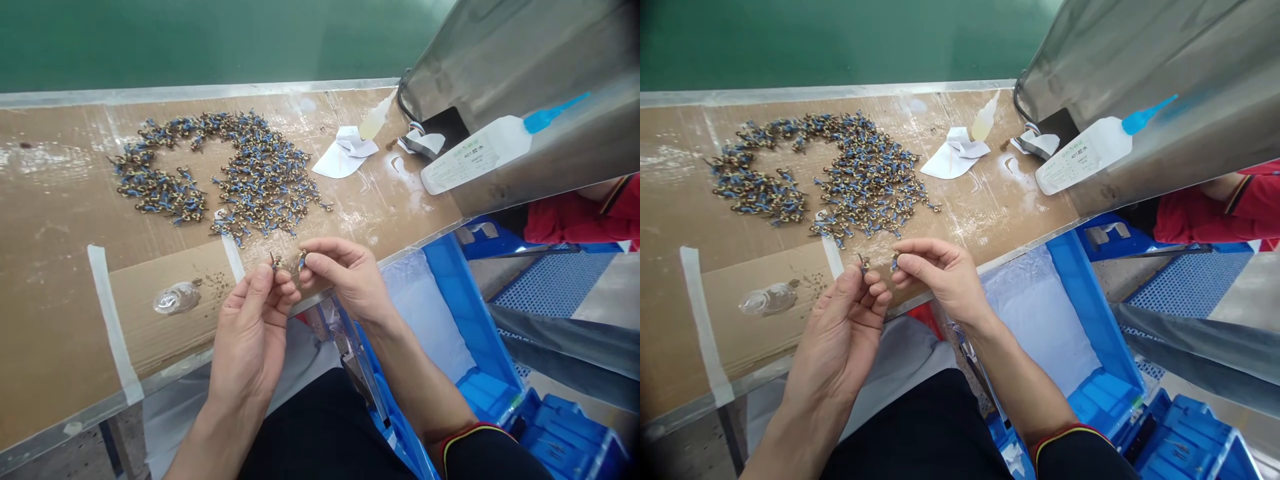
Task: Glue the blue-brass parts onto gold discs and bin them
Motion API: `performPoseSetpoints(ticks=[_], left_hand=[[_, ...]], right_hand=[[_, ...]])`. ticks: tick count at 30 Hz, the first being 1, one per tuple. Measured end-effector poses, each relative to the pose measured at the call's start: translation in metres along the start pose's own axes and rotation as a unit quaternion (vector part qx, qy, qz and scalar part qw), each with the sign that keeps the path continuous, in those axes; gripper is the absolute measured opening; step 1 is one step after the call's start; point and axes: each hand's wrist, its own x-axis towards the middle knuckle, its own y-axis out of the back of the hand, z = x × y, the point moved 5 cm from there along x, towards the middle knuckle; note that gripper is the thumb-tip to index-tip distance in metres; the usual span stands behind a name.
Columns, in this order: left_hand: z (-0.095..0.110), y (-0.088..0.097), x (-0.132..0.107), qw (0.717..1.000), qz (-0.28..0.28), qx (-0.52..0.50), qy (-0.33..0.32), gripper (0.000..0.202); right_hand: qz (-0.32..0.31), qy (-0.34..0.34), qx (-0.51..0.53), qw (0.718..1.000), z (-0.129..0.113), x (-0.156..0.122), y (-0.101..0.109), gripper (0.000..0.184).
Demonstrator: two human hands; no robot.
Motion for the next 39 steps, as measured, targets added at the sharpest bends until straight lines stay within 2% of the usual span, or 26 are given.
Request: performPoseSetpoints(ticks=[8,13,22,28,33,39], left_hand=[[-0.001,0.001,-0.001,1.0,0.008,0.003,0.004,0.023],[0.001,0.0,-0.001,0.999,0.002,0.03,-0.023,0.024],[0.0,0.0,-0.002,0.998,-0.002,0.028,-0.06,0.02],[0.0,-0.001,-0.003,0.998,-0.013,0.024,-0.063,0.018],[0.0,-0.004,-0.006,0.994,-0.062,0.066,-0.055,0.017],[0.009,0.001,-0.007,0.977,-0.076,0.176,-0.093,0.016]], right_hand=[[-0.011,-0.005,0.002,1.0,0.0,-0.004,-0.002,0.027],[-0.005,-0.006,0.002,1.0,-0.004,-0.007,-0.005,0.029],[0.034,0.036,-0.023,0.999,-0.013,-0.017,-0.02,0.025],[0.024,0.043,-0.016,0.999,-0.015,-0.018,-0.023,0.023],[-0.005,0.031,-0.012,0.999,-0.011,-0.016,-0.018,0.023],[-0.012,0.027,0.007,1.0,-0.012,-0.016,-0.014,0.02]])
